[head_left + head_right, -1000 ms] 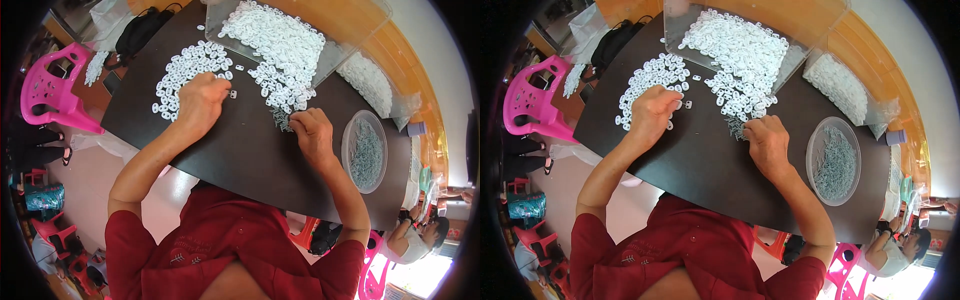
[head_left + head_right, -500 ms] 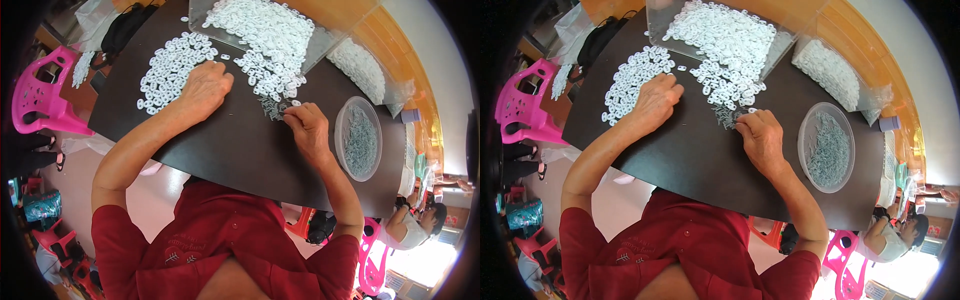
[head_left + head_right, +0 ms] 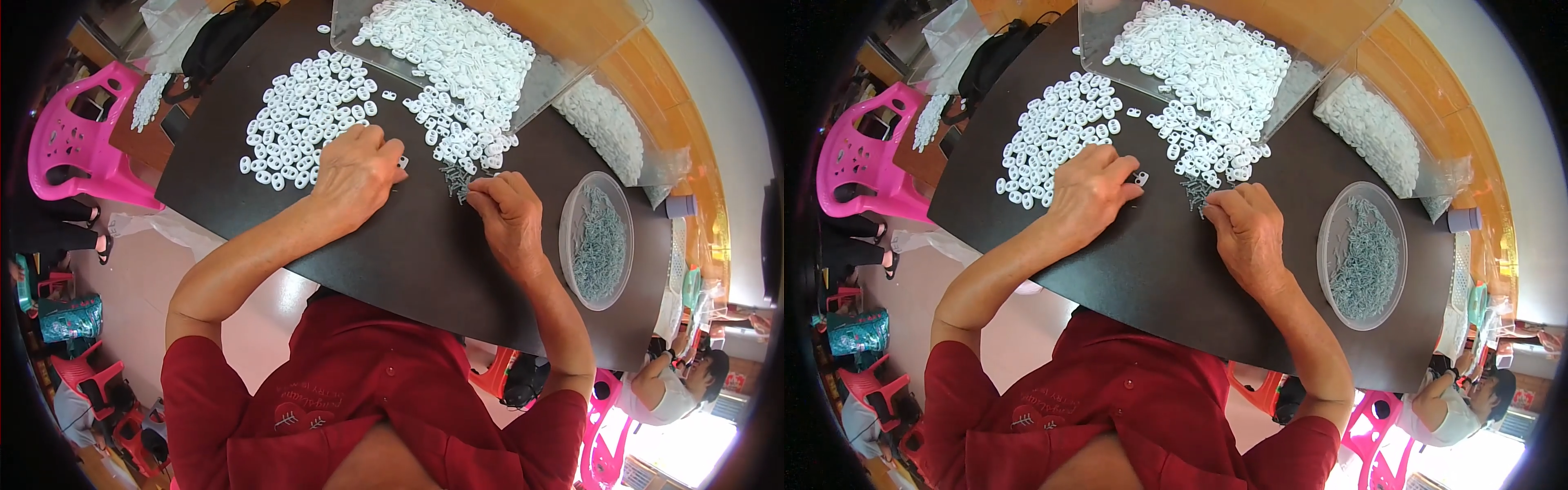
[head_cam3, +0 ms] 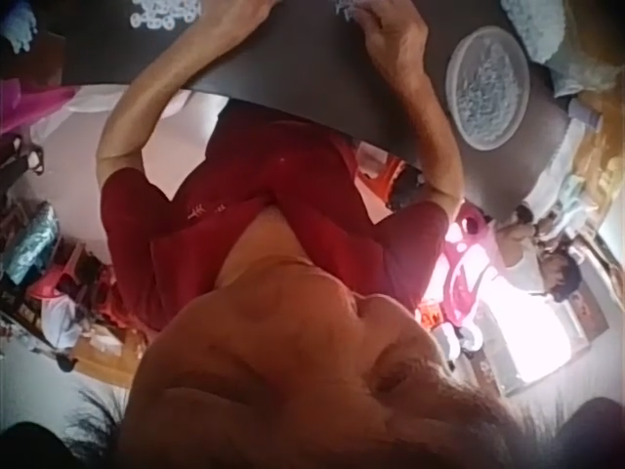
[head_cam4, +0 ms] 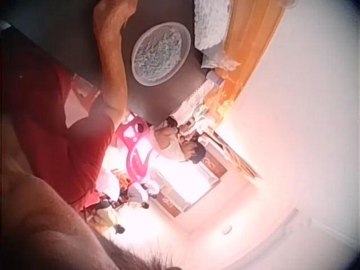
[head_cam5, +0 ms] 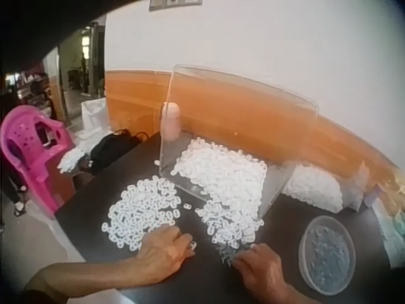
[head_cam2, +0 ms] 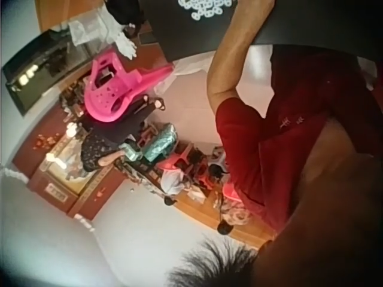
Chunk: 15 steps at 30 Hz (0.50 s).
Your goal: Assembling small white plastic components by manually inserting metal pins.
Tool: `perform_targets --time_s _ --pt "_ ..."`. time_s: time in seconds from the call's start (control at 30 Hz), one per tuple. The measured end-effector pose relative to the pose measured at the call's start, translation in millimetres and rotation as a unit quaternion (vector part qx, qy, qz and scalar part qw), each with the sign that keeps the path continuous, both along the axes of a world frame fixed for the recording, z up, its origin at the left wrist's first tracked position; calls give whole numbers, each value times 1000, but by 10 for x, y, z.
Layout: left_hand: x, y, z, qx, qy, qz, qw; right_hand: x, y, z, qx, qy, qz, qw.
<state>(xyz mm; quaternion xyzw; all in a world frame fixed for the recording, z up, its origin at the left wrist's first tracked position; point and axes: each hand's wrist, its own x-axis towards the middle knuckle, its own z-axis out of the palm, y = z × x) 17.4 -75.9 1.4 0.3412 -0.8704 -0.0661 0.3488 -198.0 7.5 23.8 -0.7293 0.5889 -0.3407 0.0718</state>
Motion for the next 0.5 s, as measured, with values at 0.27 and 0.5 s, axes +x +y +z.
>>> perform_targets --time_s 0.27,0.5 --pt "-125 -166 -61 41 -48 -64 996 75 -15 29 -2 -12 13 1000" --pt "-64 -106 89 51 18 -50 997 137 -67 13 -7 -8 16 1000"
